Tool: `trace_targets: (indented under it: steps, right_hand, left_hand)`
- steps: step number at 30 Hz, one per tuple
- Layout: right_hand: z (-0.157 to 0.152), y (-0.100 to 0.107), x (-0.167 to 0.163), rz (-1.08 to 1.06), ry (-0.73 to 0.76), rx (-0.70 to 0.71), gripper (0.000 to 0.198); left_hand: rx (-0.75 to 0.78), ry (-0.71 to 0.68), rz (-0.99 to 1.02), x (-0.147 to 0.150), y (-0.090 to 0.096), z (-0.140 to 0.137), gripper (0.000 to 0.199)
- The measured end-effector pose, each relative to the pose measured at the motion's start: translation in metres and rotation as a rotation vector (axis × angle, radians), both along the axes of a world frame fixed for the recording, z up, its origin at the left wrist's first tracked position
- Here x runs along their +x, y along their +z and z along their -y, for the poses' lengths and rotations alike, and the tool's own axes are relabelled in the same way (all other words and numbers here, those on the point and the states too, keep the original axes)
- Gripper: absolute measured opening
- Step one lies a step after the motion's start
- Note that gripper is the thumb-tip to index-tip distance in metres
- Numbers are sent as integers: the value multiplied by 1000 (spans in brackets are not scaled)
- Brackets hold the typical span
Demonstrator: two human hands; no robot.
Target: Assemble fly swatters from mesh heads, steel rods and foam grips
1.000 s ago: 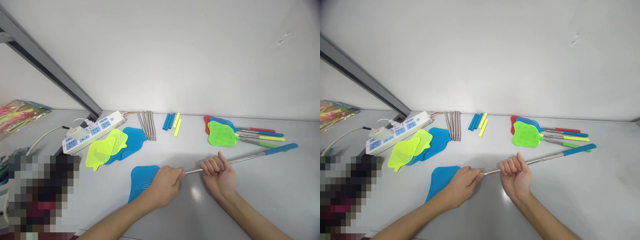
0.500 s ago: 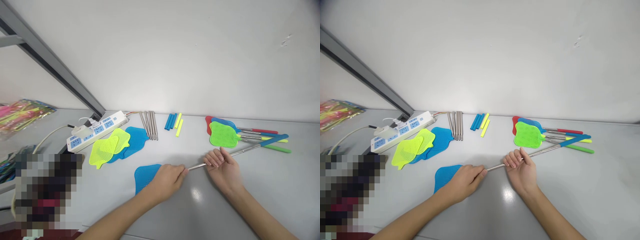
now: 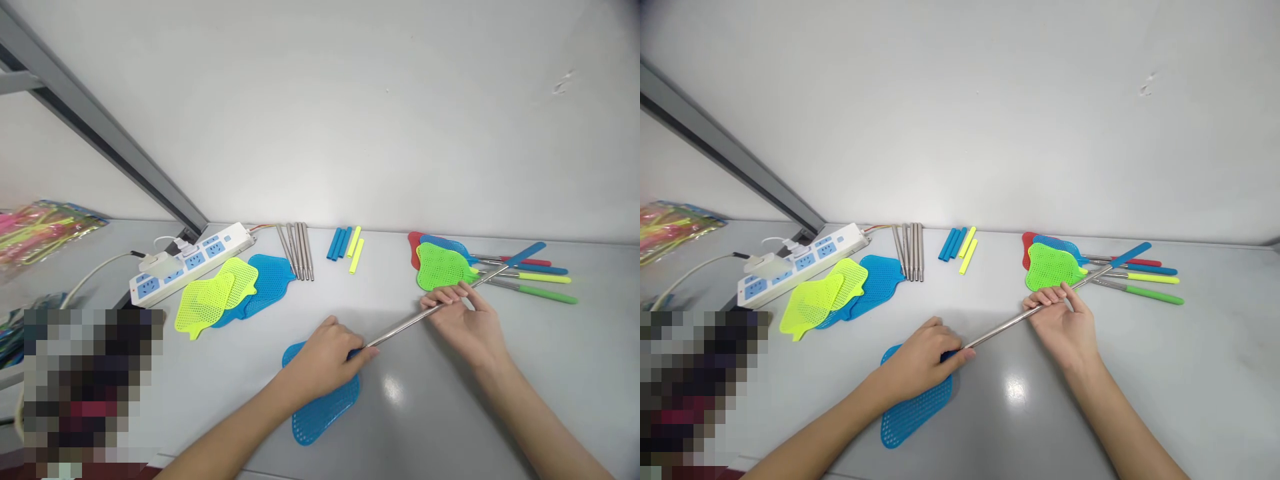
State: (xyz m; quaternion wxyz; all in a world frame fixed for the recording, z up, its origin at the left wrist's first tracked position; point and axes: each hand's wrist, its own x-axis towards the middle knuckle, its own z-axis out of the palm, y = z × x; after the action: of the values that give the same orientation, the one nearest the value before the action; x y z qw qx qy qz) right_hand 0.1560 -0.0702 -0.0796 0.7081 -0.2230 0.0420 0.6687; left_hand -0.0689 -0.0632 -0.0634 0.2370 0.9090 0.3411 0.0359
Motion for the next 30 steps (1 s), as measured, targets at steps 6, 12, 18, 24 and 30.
trace_targets:
  steps: [6, 12, 18, 24, 30]
  right_hand:
    - [-5, 2, 19, 60, 1, -69, 22]
    - [-1, -1, 34, 134, -24, -169, 38]
    - [0, 4, 32, 99, -76, -156, 38]
    - [3, 11, 27, 171, -83, -26, 41]
    - [6, 11, 21, 161, -110, 55, 41]
  left_hand:
    - [26, 3, 20, 2, 1, 2, 37]
    - [-5, -2, 47, 4, 5, 6, 31]
    - [6, -45, 33, 5, -1, 8, 27]
    - [-39, -28, 62, 6, -4, 13, 29]
    - [-62, -22, 91, 5, -7, 13, 29]
